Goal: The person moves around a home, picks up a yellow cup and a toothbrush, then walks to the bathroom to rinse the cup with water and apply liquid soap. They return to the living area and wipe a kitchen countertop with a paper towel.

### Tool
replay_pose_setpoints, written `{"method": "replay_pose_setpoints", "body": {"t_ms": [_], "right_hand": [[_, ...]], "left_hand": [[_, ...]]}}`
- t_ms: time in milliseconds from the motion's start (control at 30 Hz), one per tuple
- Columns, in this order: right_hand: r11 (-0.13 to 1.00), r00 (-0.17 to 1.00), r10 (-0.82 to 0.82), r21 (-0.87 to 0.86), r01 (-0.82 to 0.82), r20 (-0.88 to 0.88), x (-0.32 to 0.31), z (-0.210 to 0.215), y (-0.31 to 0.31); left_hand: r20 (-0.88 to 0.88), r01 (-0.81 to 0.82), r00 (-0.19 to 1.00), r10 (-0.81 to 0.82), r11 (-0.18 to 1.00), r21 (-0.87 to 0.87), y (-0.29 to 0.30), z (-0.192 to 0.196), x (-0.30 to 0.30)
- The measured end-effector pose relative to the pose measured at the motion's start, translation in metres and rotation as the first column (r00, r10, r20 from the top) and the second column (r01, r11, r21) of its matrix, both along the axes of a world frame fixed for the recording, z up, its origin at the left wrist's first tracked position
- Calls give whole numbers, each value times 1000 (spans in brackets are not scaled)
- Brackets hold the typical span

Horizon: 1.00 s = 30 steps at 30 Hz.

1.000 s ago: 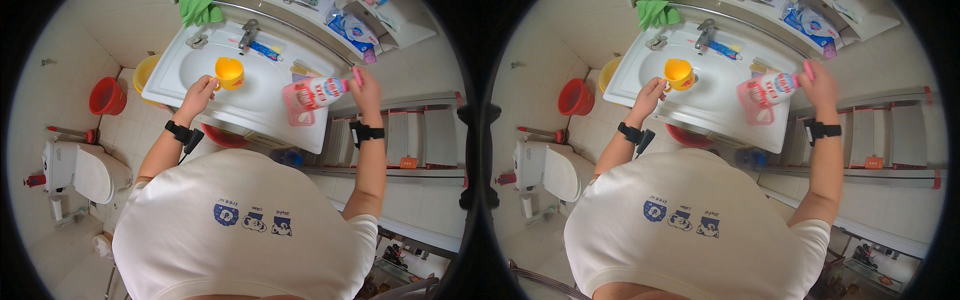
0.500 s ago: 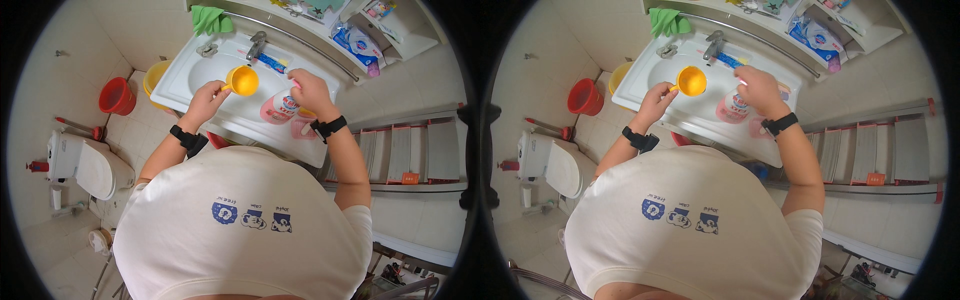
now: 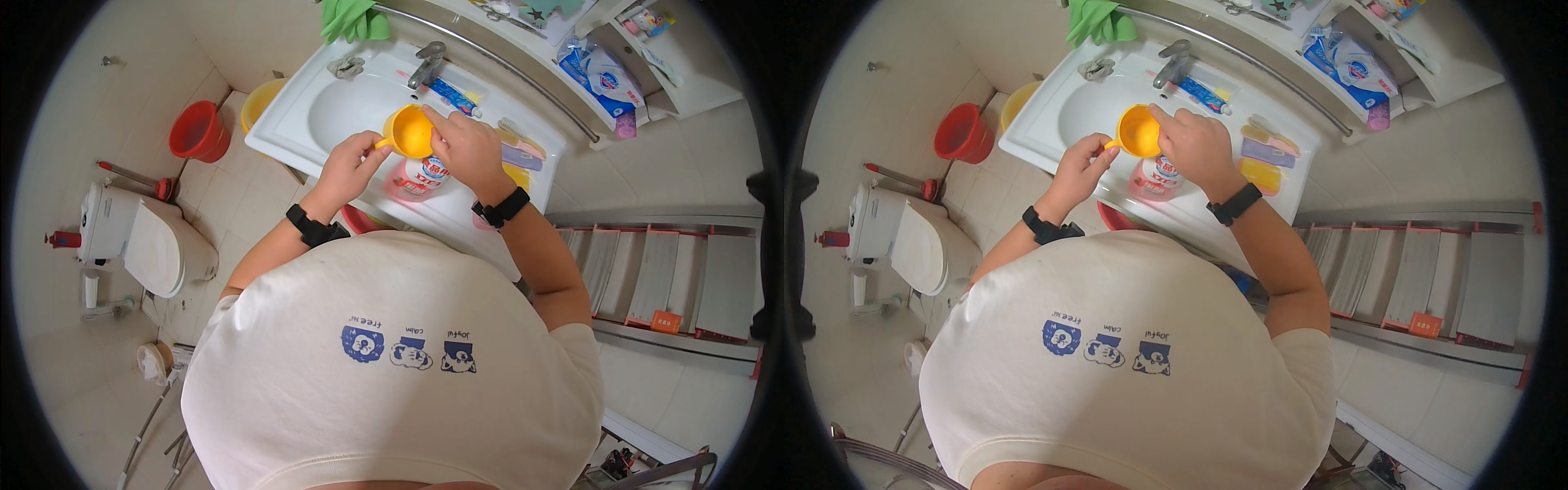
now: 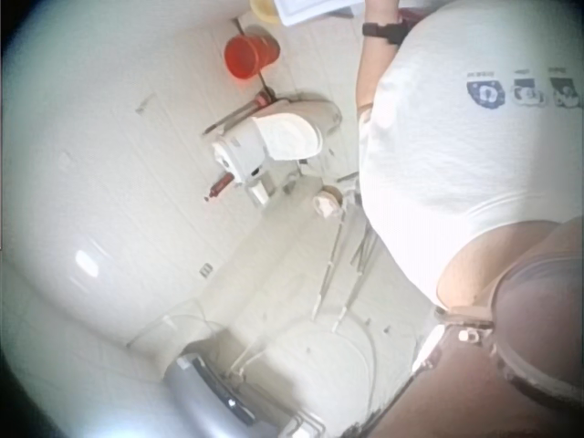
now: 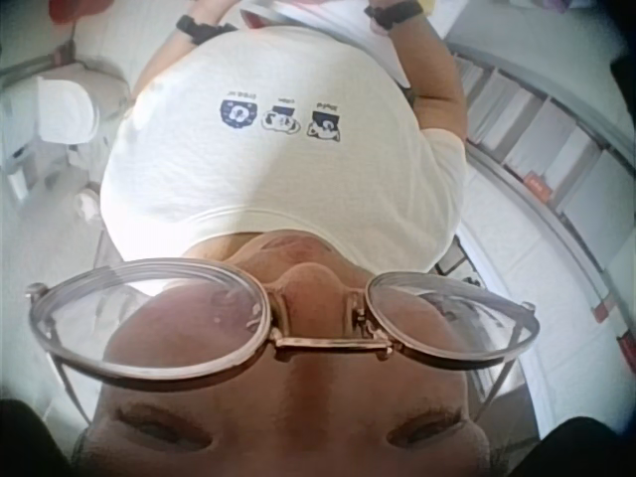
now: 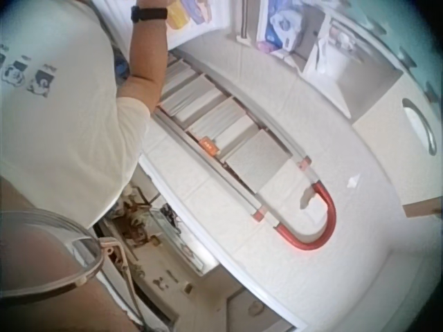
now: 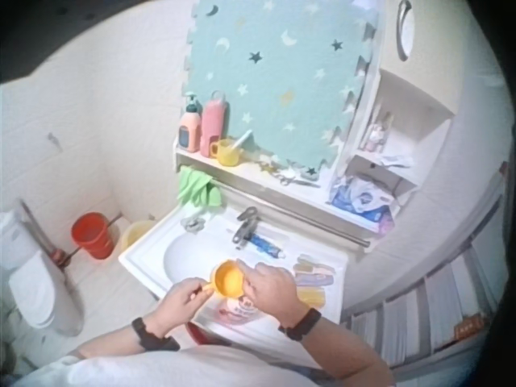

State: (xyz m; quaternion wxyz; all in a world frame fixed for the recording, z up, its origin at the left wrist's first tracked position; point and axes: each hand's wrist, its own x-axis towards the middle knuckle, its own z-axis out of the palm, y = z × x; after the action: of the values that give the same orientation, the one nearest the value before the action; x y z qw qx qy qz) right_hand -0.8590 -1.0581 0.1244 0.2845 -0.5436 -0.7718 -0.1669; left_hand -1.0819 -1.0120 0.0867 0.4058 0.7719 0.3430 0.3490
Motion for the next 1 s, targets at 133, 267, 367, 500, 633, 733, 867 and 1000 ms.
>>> {"method": "replay_pose_setpoints", "body": {"t_ms": [133, 267, 367, 500, 633, 733, 867, 1000], "right_hand": [[998, 997, 63, 12, -63, 38, -5, -8, 5], [995, 995, 98, 23, -98, -15, -12, -14, 12], [994, 988, 110, 25, -108, -105, -18, -14, 14], [997, 978, 73, 34, -67, -197, -21, -10, 11], [998, 972, 38, 64, -24, -230, -20, -7, 7], [997, 961, 37, 75, -17, -273, -18, -9, 7], [1000, 967, 11, 31, -3, -254, -19, -16, 6], [1000, 967, -2, 7, 4, -257, -25, -23, 5]], "left_hand": [[3, -20, 1000, 20, 999, -33, 1, -2, -5], [21, -37, 999, 37, 999, 11, 2, -7, -13], [32, -32, 999, 34, 998, -47, 5, -14, -20], [87, -12, 996, 21, 995, -96, 9, -28, -31], [167, -3, 986, 18, 996, -85, 14, -38, -41], [236, 5, 971, 27, 991, -134, 16, -41, -47], [235, 23, 972, 12, 989, -147, 19, -43, -53], [81, -178, 983, 167, 970, 167, 26, -52, -66]]}}
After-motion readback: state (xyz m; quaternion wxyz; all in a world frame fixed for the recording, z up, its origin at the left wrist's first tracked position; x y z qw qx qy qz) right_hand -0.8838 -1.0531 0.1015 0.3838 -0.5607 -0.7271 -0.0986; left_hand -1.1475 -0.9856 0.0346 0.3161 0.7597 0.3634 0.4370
